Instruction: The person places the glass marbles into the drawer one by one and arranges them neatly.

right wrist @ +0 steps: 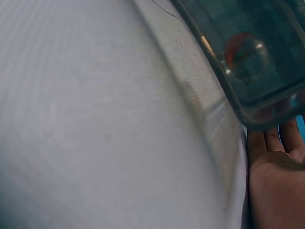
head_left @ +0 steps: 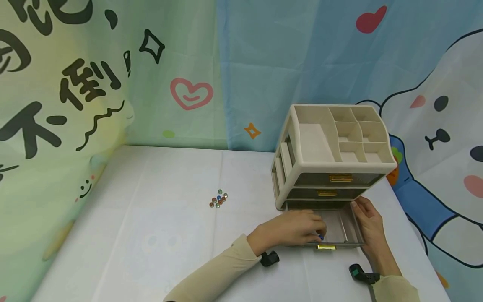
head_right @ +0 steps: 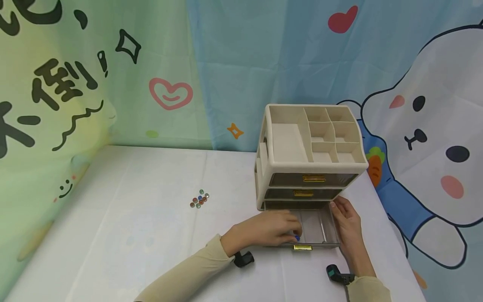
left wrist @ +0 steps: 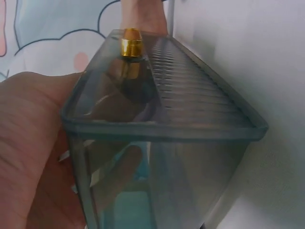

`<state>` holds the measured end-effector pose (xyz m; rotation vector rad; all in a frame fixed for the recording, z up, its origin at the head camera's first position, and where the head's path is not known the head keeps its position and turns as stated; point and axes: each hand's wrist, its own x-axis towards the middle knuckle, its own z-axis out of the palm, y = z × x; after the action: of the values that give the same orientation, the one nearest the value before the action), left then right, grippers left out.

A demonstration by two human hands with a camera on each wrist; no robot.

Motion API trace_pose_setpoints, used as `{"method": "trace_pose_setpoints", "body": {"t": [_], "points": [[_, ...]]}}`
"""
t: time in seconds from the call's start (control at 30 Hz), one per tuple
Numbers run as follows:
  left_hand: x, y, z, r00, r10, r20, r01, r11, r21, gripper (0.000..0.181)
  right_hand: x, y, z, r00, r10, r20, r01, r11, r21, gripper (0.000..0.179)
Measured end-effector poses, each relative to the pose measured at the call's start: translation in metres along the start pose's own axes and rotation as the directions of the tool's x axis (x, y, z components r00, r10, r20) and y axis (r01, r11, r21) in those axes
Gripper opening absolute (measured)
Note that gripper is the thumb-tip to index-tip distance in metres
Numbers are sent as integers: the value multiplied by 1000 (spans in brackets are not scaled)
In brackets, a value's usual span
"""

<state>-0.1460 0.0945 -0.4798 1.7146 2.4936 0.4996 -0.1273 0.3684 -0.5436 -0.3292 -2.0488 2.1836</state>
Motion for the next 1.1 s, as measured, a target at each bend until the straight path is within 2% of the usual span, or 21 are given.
{"method": "trace_pose_setpoints", "body": {"t": [0.3, 0.6, 0.93, 1.1], "points": [[6, -1, 6, 998, 4, 60, -8, 998, 64, 19, 1, 2, -1, 1000, 4, -14, -5, 1000, -23, 38], [17, -2, 11, 993, 5, 118, -19, 993, 119, 13, 2, 3, -2, 1000, 4, -5, -4, 1000, -15, 38], [25, -1, 13, 983, -22, 181, 4, 995, 101, 15, 2, 3, -2, 1000, -3, 4, 3, 1000, -4, 36], [27, 0, 13, 981, -31, 192, 13, 995, 96, 17, 2, 2, -2, 1000, 11, -3, -11, 1000, -10, 37]]}}
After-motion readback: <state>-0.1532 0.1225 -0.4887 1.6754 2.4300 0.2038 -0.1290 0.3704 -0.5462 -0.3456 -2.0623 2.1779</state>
